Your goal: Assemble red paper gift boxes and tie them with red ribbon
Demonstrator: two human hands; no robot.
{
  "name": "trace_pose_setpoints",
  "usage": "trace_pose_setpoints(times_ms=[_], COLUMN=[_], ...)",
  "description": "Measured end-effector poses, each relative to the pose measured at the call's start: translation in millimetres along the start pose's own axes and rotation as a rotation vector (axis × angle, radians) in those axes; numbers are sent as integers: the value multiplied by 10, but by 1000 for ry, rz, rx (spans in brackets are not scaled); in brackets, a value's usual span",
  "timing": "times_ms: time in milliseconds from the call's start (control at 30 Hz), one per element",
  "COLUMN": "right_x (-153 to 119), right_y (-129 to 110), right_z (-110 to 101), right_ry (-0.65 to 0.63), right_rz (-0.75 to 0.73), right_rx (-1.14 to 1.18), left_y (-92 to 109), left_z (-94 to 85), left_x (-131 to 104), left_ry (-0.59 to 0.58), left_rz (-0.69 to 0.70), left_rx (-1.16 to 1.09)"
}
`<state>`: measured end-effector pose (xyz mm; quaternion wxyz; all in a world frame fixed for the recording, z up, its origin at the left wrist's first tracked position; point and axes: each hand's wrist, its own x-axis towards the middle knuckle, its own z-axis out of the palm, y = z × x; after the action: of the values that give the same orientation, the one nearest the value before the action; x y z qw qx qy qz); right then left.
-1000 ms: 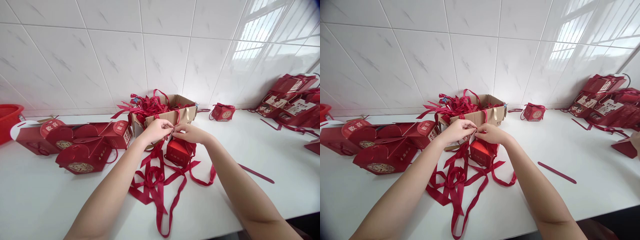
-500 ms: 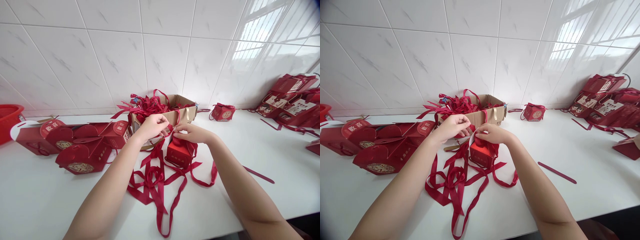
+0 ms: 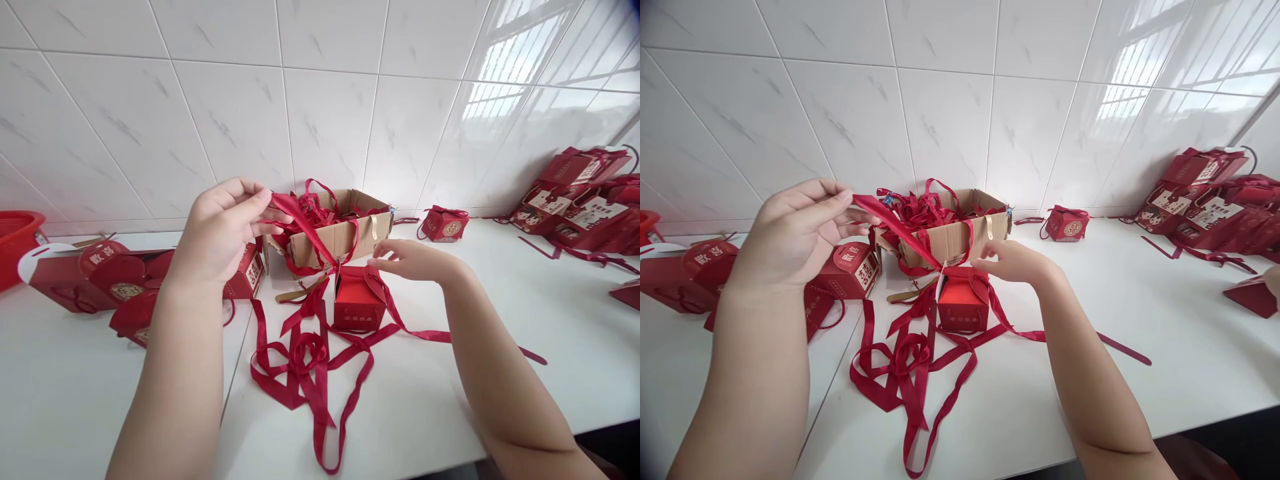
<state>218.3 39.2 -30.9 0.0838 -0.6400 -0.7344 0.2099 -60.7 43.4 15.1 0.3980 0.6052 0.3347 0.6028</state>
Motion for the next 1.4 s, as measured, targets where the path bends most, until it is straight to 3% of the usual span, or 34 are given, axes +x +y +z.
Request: trace_pose_setpoints(times_ms=[167,333,400,600,733,967,1100,1233,1400], right_x=[33,128,148,127,-16,-138,-113,-164,-219], right_y=[124,71,42,35,78,70,62,38,21], right_z=[-16,60,92,70,-76,-145,-127,-154,-169], right_ry=[-228,-437,-467,-364,-263,206,145,114,137], right_rz=[152,-41,-116,-94,-83,-216,-289,-350,-446], right_rx=[-185,-163,-127,-110,-12,563,849,881,1014], left_y=[1,56,86,151,218,183,135,119,98], left_z=[-92,-131,-129,-115,-107,-82,-59,-33,-2], left_x=[38,13,-7,-70,-130,-86,-49,-56,-69], left_ry=[61,47,64,63,75,93,106,58,81], left_rz=[-6,38,87,285,296,288,340,366,376], left_rx=[-6,-22,-16,-59,-40,-37,-81,-80,-116])
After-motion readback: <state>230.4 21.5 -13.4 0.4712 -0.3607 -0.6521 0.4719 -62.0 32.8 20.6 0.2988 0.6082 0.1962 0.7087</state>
